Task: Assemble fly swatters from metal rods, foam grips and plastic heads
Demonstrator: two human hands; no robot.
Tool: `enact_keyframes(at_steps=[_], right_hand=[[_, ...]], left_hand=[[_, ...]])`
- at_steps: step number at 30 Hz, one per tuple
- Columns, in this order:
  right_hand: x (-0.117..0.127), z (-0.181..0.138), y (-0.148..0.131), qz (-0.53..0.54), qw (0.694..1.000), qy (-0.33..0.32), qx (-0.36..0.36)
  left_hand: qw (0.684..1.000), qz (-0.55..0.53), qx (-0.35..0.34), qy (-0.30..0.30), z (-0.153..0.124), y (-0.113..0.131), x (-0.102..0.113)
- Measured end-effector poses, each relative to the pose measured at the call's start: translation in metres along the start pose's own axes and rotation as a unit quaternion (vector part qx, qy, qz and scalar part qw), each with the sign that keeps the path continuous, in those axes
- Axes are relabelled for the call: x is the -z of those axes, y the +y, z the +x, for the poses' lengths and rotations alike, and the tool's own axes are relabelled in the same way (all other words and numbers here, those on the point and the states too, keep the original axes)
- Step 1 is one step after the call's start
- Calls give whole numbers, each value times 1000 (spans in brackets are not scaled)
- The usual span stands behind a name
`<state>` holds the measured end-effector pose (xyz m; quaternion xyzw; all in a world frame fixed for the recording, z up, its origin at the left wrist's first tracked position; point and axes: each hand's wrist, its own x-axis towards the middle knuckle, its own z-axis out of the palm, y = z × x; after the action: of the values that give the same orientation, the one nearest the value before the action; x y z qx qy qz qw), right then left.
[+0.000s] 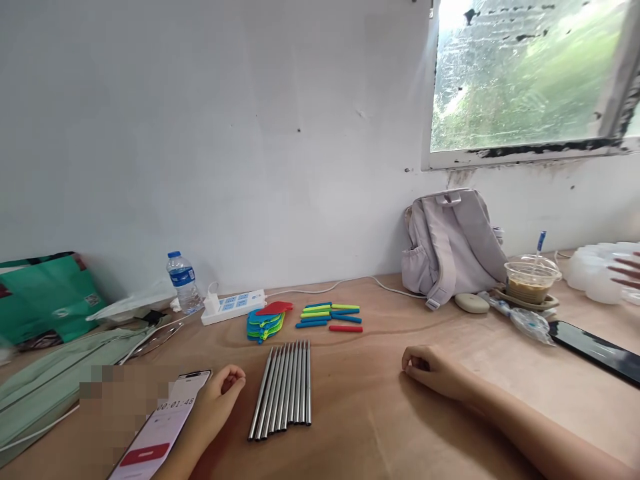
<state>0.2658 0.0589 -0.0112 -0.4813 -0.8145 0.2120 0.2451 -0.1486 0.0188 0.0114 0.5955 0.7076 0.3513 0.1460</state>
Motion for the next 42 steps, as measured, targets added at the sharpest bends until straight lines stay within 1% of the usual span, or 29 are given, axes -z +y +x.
enact_keyframes(at_steps=[3,6,11,15,18,22,25,28,30,32,36,39,42], right_hand=[[4,2,3,-9,1000,2,-4],[4,1,-1,-26,1000,-6,-10],[-2,-2,-9,-52,999,-8,4],[-3,-2,-12,-66,998,-5,16],[0,-3,-13,-71,997,-19,25],[-1,-4,-20,-85,995,-20,41],[-12,-2,-32,-85,994,1,73],[-31,0,-50,-69,990,18,125],[-44,2,-65,-56,984,13,170],[-56,5,-81,-52,977,-6,207],[-74,15,-110,-61,964,-52,255],[-79,20,-121,-50,959,-64,273],[-76,20,-122,-53,955,-67,283]], left_hand=[[999,34,-11,-21,-3,4,2],[997,61,-30,-46,-6,6,6],[990,119,-68,-34,-14,2,9],[978,177,-103,-28,-20,5,3],[972,185,-142,-13,-24,21,-8],[963,158,-214,-31,-21,58,-33],[953,154,-255,-55,-14,85,-56],[945,153,-284,-51,-9,100,-75],[945,143,-292,-34,-9,101,-84],[946,131,-295,-27,-10,97,-89],[952,100,-285,-50,-9,83,-92],[957,78,-271,-75,-4,76,-92],[959,61,-267,-74,0,73,-92]])
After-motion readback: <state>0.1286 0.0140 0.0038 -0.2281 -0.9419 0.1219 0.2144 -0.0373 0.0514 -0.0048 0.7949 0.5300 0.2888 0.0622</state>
